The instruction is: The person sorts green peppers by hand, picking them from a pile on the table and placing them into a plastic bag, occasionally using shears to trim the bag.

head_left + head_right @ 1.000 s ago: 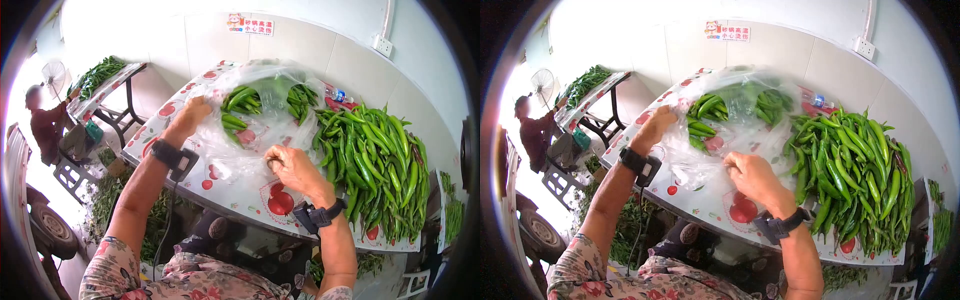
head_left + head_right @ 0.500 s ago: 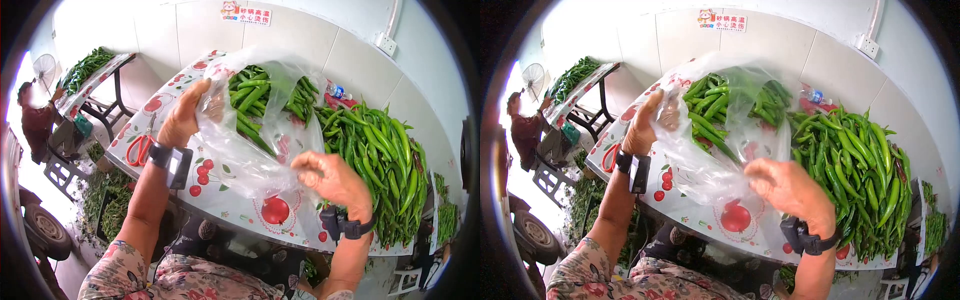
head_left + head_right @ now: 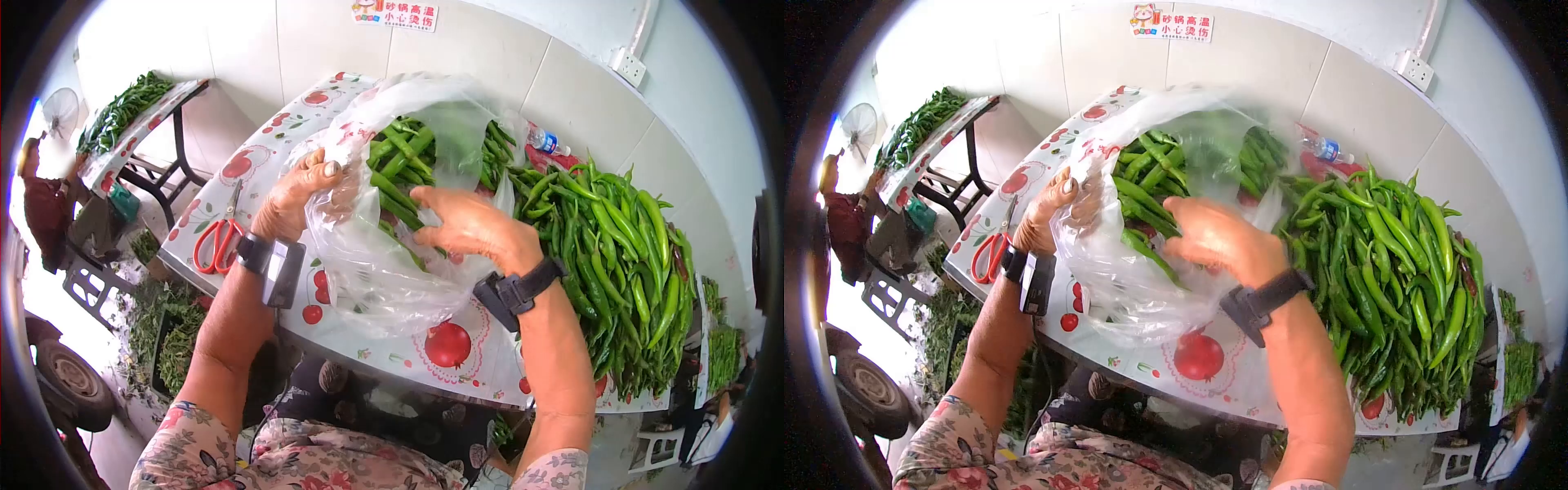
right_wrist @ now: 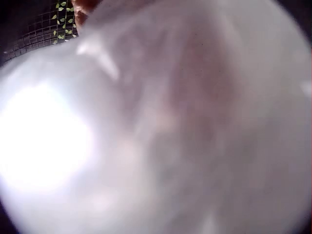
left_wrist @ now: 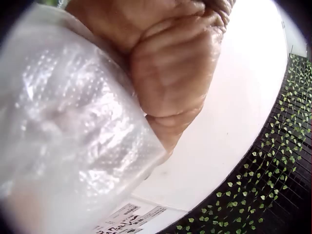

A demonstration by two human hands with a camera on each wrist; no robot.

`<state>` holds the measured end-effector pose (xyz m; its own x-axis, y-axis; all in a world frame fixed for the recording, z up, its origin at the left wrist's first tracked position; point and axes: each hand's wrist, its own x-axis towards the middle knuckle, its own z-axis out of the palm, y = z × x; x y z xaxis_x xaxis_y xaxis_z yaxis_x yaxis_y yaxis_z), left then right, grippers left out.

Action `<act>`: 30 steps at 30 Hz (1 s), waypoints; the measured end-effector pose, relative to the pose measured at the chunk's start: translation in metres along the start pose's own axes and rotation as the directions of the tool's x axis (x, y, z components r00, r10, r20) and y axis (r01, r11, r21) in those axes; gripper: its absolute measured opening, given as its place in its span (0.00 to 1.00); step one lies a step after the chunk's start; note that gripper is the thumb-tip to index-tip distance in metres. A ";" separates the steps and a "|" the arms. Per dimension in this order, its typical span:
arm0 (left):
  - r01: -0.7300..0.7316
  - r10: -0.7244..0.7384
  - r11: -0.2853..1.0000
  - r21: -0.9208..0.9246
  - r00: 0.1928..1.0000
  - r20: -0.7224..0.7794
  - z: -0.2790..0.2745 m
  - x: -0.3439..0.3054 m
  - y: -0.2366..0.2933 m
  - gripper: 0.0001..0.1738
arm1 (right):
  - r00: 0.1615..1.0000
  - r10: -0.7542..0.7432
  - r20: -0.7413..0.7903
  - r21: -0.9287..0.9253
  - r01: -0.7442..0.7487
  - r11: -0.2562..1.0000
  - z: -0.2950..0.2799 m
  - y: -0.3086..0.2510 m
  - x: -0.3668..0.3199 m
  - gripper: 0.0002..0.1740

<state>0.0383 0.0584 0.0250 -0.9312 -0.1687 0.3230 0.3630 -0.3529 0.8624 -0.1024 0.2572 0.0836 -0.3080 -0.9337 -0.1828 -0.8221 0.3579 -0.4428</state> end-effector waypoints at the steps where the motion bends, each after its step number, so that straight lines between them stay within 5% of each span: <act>1: 0.016 -0.016 1.000 -0.009 1.000 0.026 -0.003 0.000 0.000 0.23 | 1.000 -0.021 -0.016 -0.040 0.020 0.999 -0.002 0.002 0.005 0.34; 5: 0.018 -0.015 0.999 -0.040 0.998 0.064 -0.001 -0.001 0.000 0.23 | 0.987 -0.152 -0.042 -0.137 0.145 0.980 0.005 0.015 0.032 0.36; 9: 0.009 -0.008 1.000 -0.015 0.998 0.067 -0.006 -0.001 -0.003 0.21 | 0.995 -0.042 -0.087 -0.119 0.032 0.992 0.032 0.003 0.053 0.44; 10: -0.016 0.016 1.000 -0.004 1.000 0.026 -0.004 -0.002 -0.002 0.21 | 0.980 -0.105 -0.168 -0.056 0.097 0.994 0.041 0.016 0.058 0.43; 16: -0.040 0.041 0.998 -0.056 0.999 0.022 -0.011 -0.002 -0.002 0.20 | 0.985 -0.076 -0.157 -0.348 0.017 0.937 0.049 -0.001 0.045 0.42; 19: -0.043 0.045 0.998 -0.049 0.998 0.033 0.003 -0.004 -0.002 0.20 | 0.952 -0.195 -0.235 -0.387 0.092 0.917 0.059 0.008 0.056 0.45; 22: -0.068 0.069 0.997 -0.031 0.997 0.032 0.002 -0.003 -0.002 0.20 | 0.983 -0.063 -0.173 -0.162 0.035 0.986 0.066 0.004 0.056 0.41; 27: -0.097 0.095 0.995 -0.016 0.992 -0.083 0.007 -0.007 -0.003 0.21 | 0.979 -0.016 -0.204 -0.216 -0.029 0.976 0.060 -0.019 0.031 0.45; 30: -0.089 0.088 0.995 0.044 0.996 0.013 0.001 -0.003 -0.001 0.19 | 0.961 -0.030 -0.277 -0.191 -0.024 0.981 0.057 -0.009 0.029 0.43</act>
<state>0.0406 0.0602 0.0235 -0.8960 -0.1872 0.4027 0.4423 -0.2956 0.8467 -0.0768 0.2277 0.0319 -0.4034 -0.9115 0.0805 -0.8907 0.3710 -0.2626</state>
